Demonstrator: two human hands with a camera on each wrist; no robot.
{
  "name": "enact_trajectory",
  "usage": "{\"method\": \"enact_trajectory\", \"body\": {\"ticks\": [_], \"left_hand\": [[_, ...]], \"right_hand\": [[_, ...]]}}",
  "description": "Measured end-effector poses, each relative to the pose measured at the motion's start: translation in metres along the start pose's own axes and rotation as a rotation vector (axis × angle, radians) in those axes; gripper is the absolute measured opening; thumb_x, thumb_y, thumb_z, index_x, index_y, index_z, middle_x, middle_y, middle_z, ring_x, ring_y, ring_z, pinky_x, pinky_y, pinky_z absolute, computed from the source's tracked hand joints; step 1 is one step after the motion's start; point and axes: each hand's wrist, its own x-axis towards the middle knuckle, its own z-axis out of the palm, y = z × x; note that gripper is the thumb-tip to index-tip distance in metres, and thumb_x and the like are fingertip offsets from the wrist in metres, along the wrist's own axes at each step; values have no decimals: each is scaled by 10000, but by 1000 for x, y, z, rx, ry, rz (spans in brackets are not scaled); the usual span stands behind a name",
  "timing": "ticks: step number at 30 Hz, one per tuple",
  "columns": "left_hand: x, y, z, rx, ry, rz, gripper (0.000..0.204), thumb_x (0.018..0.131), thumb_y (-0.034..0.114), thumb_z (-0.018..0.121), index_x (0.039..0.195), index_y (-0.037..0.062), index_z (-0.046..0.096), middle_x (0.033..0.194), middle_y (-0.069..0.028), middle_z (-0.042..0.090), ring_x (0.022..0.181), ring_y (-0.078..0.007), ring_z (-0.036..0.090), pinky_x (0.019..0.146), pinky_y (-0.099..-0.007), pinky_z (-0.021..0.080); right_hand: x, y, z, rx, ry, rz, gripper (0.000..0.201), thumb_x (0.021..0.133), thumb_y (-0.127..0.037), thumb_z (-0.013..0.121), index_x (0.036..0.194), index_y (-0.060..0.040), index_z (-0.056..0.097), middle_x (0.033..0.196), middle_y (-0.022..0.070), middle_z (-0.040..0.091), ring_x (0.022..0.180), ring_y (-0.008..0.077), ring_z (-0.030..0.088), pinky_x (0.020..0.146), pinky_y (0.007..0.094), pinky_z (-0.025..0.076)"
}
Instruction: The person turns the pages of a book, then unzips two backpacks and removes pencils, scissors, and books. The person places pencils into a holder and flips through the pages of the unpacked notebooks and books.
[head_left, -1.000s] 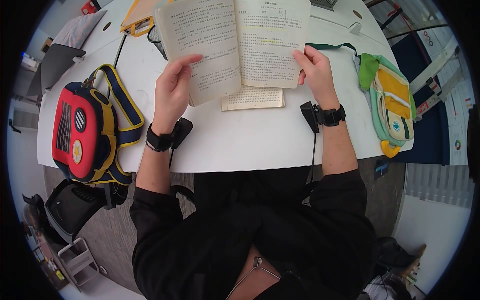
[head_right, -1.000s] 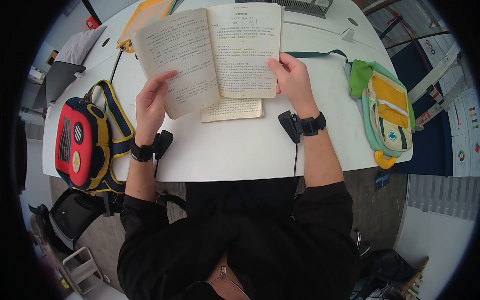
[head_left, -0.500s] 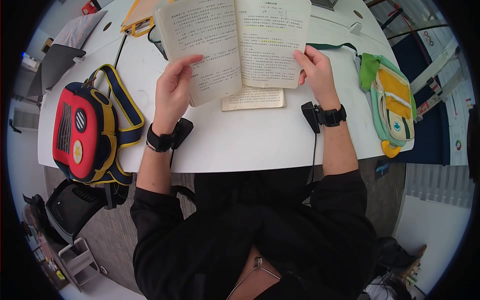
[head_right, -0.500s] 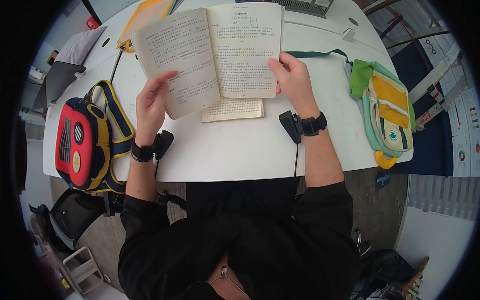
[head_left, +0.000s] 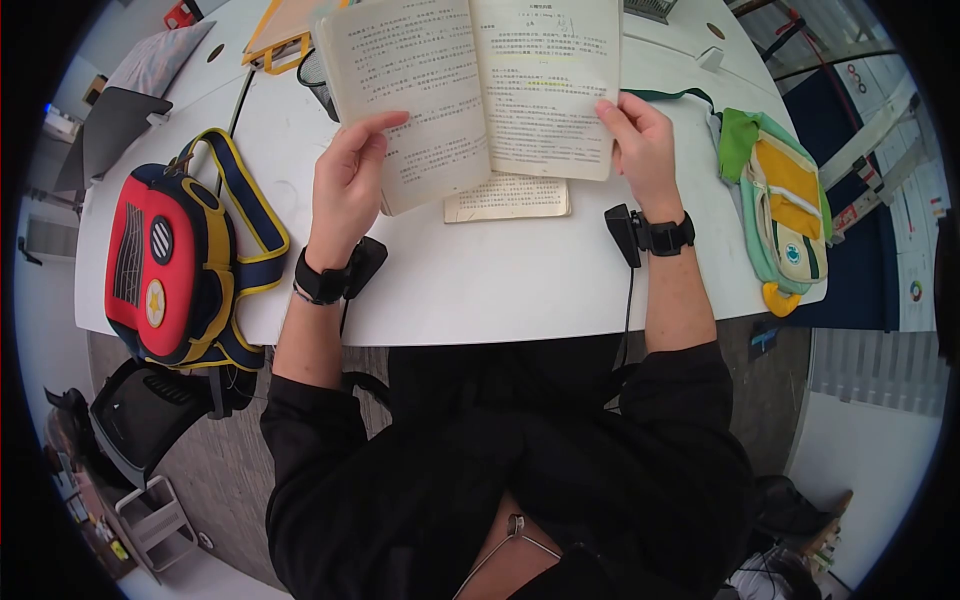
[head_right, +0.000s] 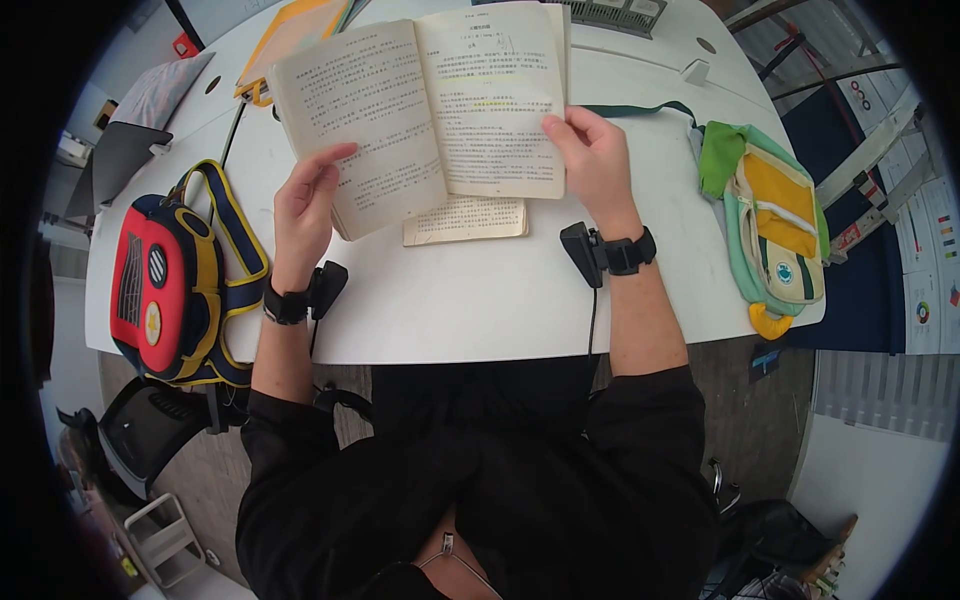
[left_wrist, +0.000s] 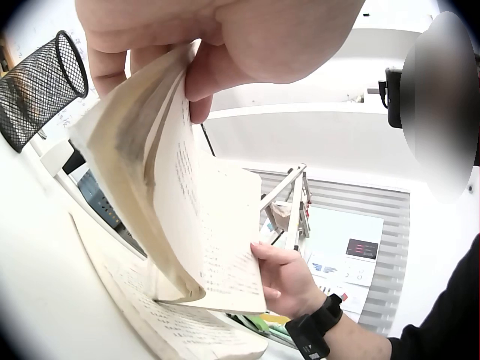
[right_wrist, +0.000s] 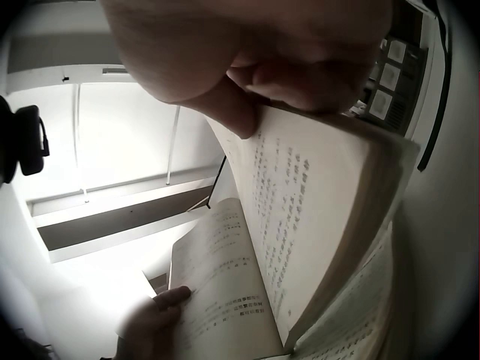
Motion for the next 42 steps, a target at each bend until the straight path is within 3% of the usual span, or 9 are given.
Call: {"method": "enact_trajectory", "body": {"ticks": [3, 7, 8, 10, 13, 20, 25, 33, 42], "left_hand": [[-1, 0, 2, -8, -13, -9, 250, 967, 10, 429, 1126, 4, 622, 1051, -77, 632, 968, -142, 583, 870, -257, 450], [-2, 2, 3, 41, -116, -104, 250, 973, 80, 455, 1161, 35, 613, 1024, -80, 648, 929, -145, 593, 825, -262, 471], [-2, 4, 3, 42, -113, -104, 250, 973, 80, 455, 1161, 35, 613, 1024, -80, 648, 929, -145, 593, 825, -262, 471], [-1, 8, 2, 40, -127, -187, 271, 990, 164, 467, 1179, 23, 599, 1082, -94, 637, 977, -141, 583, 856, -265, 460], [0, 11, 0, -164, -68, -154, 339, 1005, 248, 469, 1210, -3, 567, 1120, -102, 622, 1030, -133, 565, 893, -271, 444], [2, 5, 6, -159, 8, -149, 318, 1008, 254, 491, 1167, -17, 540, 1099, -79, 612, 1005, -107, 542, 879, -262, 435], [4, -10, -7, -66, 22, -173, 258, 1000, 225, 517, 920, -18, 551, 801, 5, 571, 745, -43, 459, 678, -199, 419], [3, -6, -3, -71, 46, -289, 266, 959, 216, 587, 918, -44, 623, 733, -7, 617, 650, -37, 513, 586, -208, 434], [4, -7, -5, -61, 22, -346, 279, 948, 231, 606, 896, -41, 631, 726, -7, 622, 639, -36, 523, 576, -206, 435]], "right_hand": [[-5, -6, -3, 50, 103, -232, 179, 906, -113, 620, 875, 62, 649, 725, -3, 596, 690, 51, 522, 628, 198, 414], [-12, -11, -3, -39, -5, -483, 163, 912, -91, 603, 934, 55, 673, 781, -4, 617, 638, 51, 518, 582, 193, 410], [-16, -12, 2, -39, -8, -484, 163, 912, -91, 603, 934, 55, 673, 781, -4, 617, 638, 51, 518, 582, 193, 410], [-27, -14, 16, 41, -228, -187, 169, 911, -99, 610, 981, 24, 702, 773, -1, 621, 593, 47, 510, 537, 197, 413], [-37, -17, 44, -52, -448, -121, 198, 919, -65, 582, 1063, -15, 708, 840, 44, 638, 587, 64, 540, 507, 205, 460], [-26, -11, 30, 37, -288, -115, 174, 894, 12, 566, 1015, 27, 689, 918, 47, 664, 764, 73, 589, 666, 204, 480], [-16, -13, 12, 111, -124, -262, 274, 852, 70, 502, 1096, 51, 624, 973, 71, 656, 834, 84, 601, 752, 212, 489], [-14, -7, 10, -74, -169, -271, 408, 751, 50, 450, 1106, 0, 645, 795, 42, 637, 676, 43, 543, 616, 176, 430], [-11, 0, 4, -139, -176, -263, 318, 789, 26, 496, 1057, 7, 667, 718, -6, 592, 576, 19, 460, 513, 186, 366]]}}
